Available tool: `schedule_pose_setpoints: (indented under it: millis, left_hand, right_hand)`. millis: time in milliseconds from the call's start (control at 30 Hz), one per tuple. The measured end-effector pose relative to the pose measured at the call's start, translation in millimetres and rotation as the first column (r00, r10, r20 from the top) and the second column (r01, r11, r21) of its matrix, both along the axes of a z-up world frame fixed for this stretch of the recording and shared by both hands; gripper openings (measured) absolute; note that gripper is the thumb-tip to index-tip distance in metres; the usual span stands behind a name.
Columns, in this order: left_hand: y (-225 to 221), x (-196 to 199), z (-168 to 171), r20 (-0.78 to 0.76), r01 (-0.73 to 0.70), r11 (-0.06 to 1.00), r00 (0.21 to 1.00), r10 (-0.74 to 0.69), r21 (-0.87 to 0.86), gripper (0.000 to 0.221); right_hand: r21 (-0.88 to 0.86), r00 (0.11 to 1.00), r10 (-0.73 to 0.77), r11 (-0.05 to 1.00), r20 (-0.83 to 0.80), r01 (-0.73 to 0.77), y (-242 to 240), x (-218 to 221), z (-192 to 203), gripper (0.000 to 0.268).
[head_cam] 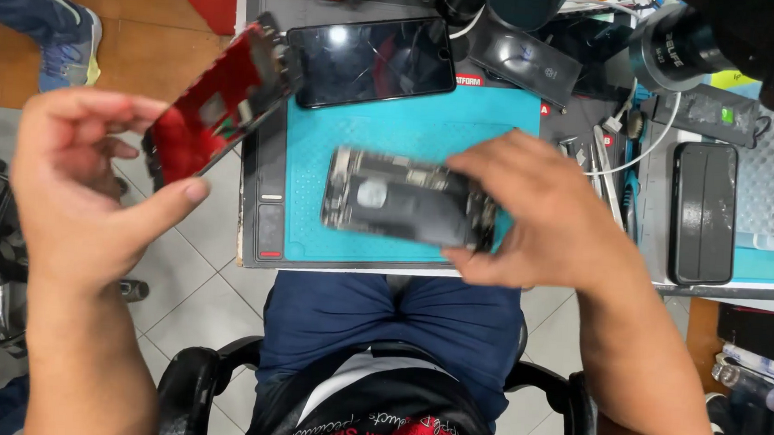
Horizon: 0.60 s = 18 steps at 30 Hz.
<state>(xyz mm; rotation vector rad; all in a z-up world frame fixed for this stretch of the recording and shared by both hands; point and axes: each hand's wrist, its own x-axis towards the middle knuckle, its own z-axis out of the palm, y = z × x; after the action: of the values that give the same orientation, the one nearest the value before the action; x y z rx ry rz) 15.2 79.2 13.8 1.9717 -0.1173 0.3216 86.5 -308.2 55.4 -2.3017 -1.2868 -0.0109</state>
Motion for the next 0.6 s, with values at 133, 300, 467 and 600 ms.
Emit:
schedule_pose_setpoints:
  millis: [133,300,467,600]
  left_hand:
    - [11.6,-25.4,-12.6,0.052,0.07,0.989,0.997,-0.064,-0.133,0.068]
    - [-10.9,-40.2,-1.9,0.054,0.13,0.991,0.99,-0.128,-0.037,0.058]
    - [-31.4,-42.3,10.2,-0.037,0.14,0.964,0.99,-0.135,0.225,0.045]
    - [-49.4,-24.8,19.2,-0.023,0.278,0.87,0.955,-0.295,0.407,0.038]
  right_hand:
    - [-0.025,0.987,-0.157,0.987,-0.03,0.157,12.1,23.7,9.9,0.07]
    - [-0.078,0.984,-0.132,0.987,0.123,0.142,41.6,56.3,-4.1,0.071]
    - [-0.094,0.988,-0.117,0.988,0.098,0.126,47.6,55.7,1.8,0.067]
    - [-0.062,0.973,-0.225,0.972,0.055,0.228,26.0,35.0,11.9,0.062]
